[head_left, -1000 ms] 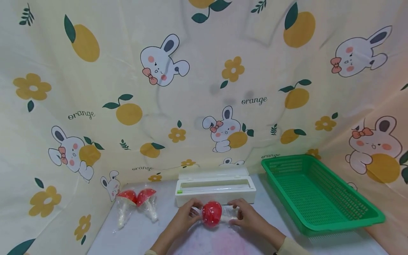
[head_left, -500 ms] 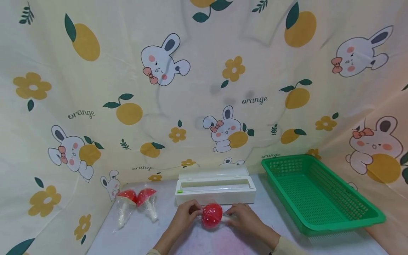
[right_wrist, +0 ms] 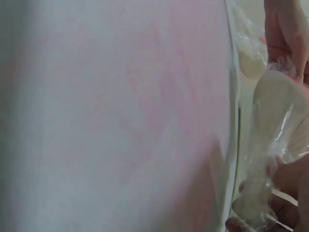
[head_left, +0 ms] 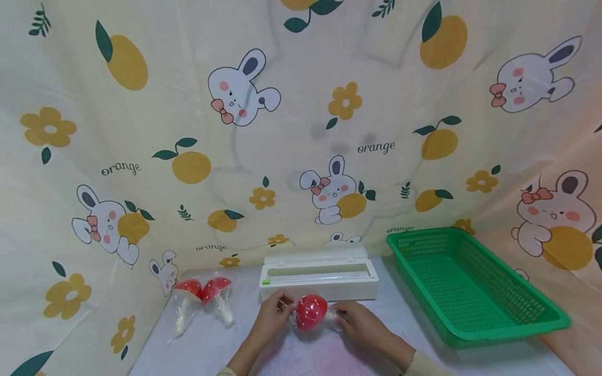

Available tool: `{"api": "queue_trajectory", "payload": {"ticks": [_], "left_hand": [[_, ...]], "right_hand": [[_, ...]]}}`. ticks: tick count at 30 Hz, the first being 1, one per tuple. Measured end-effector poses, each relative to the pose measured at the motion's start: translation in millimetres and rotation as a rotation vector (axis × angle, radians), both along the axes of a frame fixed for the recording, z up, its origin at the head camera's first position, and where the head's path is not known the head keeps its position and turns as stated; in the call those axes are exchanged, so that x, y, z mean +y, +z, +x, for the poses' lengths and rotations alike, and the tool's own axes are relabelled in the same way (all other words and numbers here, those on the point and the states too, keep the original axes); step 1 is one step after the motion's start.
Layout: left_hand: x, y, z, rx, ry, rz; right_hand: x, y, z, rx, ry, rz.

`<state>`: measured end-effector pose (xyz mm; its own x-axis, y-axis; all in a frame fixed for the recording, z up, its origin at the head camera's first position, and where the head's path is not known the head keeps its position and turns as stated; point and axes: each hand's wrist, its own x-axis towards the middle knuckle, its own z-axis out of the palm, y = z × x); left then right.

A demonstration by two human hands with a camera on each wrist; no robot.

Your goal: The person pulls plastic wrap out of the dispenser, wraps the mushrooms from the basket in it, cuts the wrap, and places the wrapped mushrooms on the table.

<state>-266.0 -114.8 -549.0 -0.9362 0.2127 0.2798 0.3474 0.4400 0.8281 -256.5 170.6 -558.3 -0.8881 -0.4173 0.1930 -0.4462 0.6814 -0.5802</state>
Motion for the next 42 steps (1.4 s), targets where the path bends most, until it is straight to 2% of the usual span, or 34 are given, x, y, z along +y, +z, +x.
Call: {"api": "queue_trajectory", "payload": {"ticks": [5,9,14,17,21,24,28,33,42], "left_hand": [[1.4,4.6,0.1,-0.027,0.041,0.065],[2.2,7.3,-0.3,-0.058,0.053,0.124],[1.2,9.9,-0.7,-0.089,0.051,0.154],[-1.0,11.0,-0.8,-0.120,0.027,0.165],[-5.4,10.9,-1.5,-0.147,-0.065,0.195],[-8.1,10.6,-2.6,-0.158,-0.126,0.225],[-7.7,9.3,-1.9,-0.145,-0.132,0.250],[-6.2,7.4,-1.1,-0.147,-0.095,0.259],[-1.6,4.0,-2.3,-0.137,-0.071,0.269]], "right_hand": [[3.7,5.8,2.1,-0.069,0.021,-0.141],[7.8,7.7,3.6,-0.009,0.077,-0.238],[10.8,4.4,4.6,0.084,0.124,-0.277],[11.4,2.6,5.8,0.105,0.088,-0.300],[12.3,1.5,7.2,0.129,0.013,-0.355],[13.4,0.5,6.9,0.164,-0.008,-0.401],[13.2,-0.9,5.3,0.209,-0.009,-0.433],[10.8,-0.9,5.5,0.180,-0.013,-0.450],[9.5,-4.2,5.8,0.103,-0.019,-0.467]]}}
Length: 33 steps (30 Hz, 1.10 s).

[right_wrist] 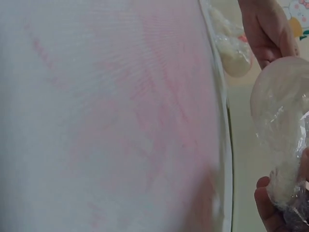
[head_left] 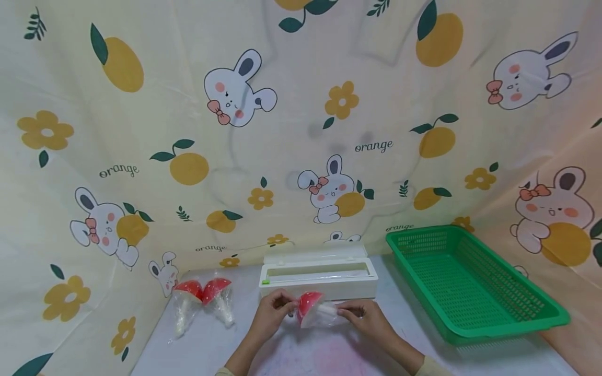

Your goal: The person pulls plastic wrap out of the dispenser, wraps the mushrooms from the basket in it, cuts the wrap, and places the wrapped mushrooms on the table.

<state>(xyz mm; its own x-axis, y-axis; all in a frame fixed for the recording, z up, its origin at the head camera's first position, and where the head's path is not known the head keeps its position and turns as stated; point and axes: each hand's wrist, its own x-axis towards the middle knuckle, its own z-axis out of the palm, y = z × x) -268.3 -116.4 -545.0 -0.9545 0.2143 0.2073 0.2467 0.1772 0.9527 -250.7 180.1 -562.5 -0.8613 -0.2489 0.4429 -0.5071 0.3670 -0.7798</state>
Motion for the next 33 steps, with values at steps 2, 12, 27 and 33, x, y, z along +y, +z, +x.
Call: {"api": "queue_trajectory", "payload": {"ticks": [2,12,27,33], "left_hand": [[1.4,0.0,-0.2,0.003,0.015,0.004],[4.3,6.6,0.4,0.071,0.072,0.003],[0.9,2.4,0.6,0.030,-0.027,0.057],[1.1,1.7,2.1,0.044,-0.003,0.043]], "right_hand": [[-0.4,0.0,0.1,-0.035,-0.006,0.006],[-1.7,1.6,6.7,-0.041,0.070,-0.027],[-1.4,1.5,6.5,0.143,0.035,-0.045],[-3.2,1.8,6.6,0.073,0.080,-0.098]]}}
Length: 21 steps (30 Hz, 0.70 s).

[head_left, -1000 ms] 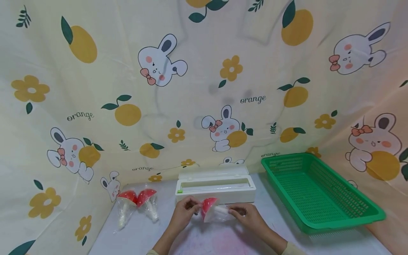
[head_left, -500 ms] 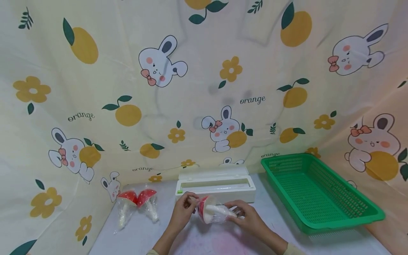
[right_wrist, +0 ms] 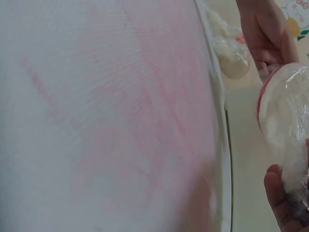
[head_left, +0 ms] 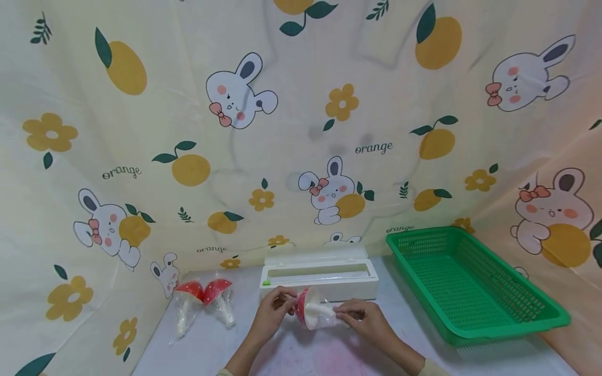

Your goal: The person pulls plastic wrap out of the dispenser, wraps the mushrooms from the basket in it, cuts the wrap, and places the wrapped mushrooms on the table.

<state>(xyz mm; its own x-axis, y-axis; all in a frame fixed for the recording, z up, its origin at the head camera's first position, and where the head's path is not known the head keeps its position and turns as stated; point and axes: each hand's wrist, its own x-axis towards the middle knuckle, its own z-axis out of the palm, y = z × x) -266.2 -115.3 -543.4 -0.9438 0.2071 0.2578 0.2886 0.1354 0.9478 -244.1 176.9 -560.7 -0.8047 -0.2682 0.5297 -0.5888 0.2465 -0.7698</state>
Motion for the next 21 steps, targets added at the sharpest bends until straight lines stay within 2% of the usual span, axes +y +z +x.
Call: {"api": "queue_trajectory", "payload": {"ticks": [3,6,13,17,21], "left_hand": [[1.4,-0.4,-0.8,0.003,0.032,-0.015],[2.4,-0.8,-1.2,0.010,0.065,-0.032],[1.6,-3.5,-2.9,0.022,0.174,-0.042],[-0.3,-2.1,-2.3,0.003,0.226,-0.020],[0.4,1.1,0.7,-0.033,0.242,0.003]], "right_hand": [[0.0,-1.0,0.2,-0.045,0.021,-0.028],[0.3,-2.3,-0.8,-0.091,0.007,-0.025],[-0.5,-3.2,-3.2,-0.195,-0.025,0.068],[0.0,-2.3,-0.7,-0.164,-0.008,0.089],[-0.7,-2.0,0.6,-0.028,-0.006,0.092]]}}
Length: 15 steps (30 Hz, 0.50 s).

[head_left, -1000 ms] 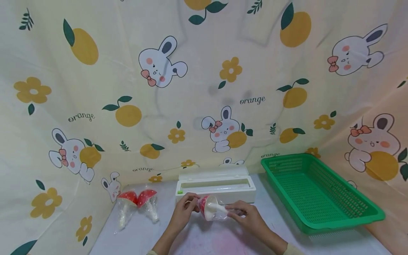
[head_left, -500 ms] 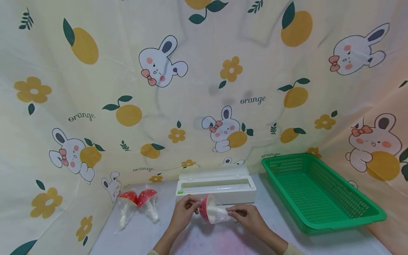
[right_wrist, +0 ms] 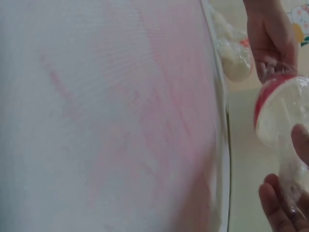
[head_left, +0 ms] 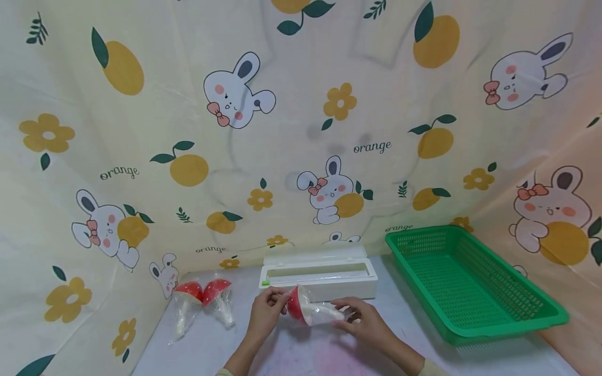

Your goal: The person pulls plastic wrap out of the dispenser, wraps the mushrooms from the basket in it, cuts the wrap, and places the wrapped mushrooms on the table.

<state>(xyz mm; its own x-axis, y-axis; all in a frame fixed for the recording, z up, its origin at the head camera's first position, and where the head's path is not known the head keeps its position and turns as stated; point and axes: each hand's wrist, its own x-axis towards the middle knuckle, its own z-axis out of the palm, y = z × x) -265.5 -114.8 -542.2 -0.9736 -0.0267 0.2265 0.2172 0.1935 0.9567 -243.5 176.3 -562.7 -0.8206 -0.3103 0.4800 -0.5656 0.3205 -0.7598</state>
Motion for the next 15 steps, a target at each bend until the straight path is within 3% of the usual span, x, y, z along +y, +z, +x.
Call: {"api": "queue_trajectory", "payload": {"ticks": [4,7,13,15], "left_hand": [[1.0,1.8,1.2,-0.031,-0.017,-0.007],[0.0,2.6,1.6,-0.024,-0.052,-0.034],[-3.8,2.2,2.7,0.029,-0.167,-0.085],[-4.2,1.8,3.1,0.018,-0.194,-0.077]], "right_hand": [[-1.4,-0.2,-1.3,0.120,-0.025,0.000],[-0.8,0.9,-1.1,0.145,-0.054,-0.001],[1.9,4.1,1.9,0.000,-0.087,-0.041],[2.7,3.5,2.1,-0.037,-0.080,-0.050]]}}
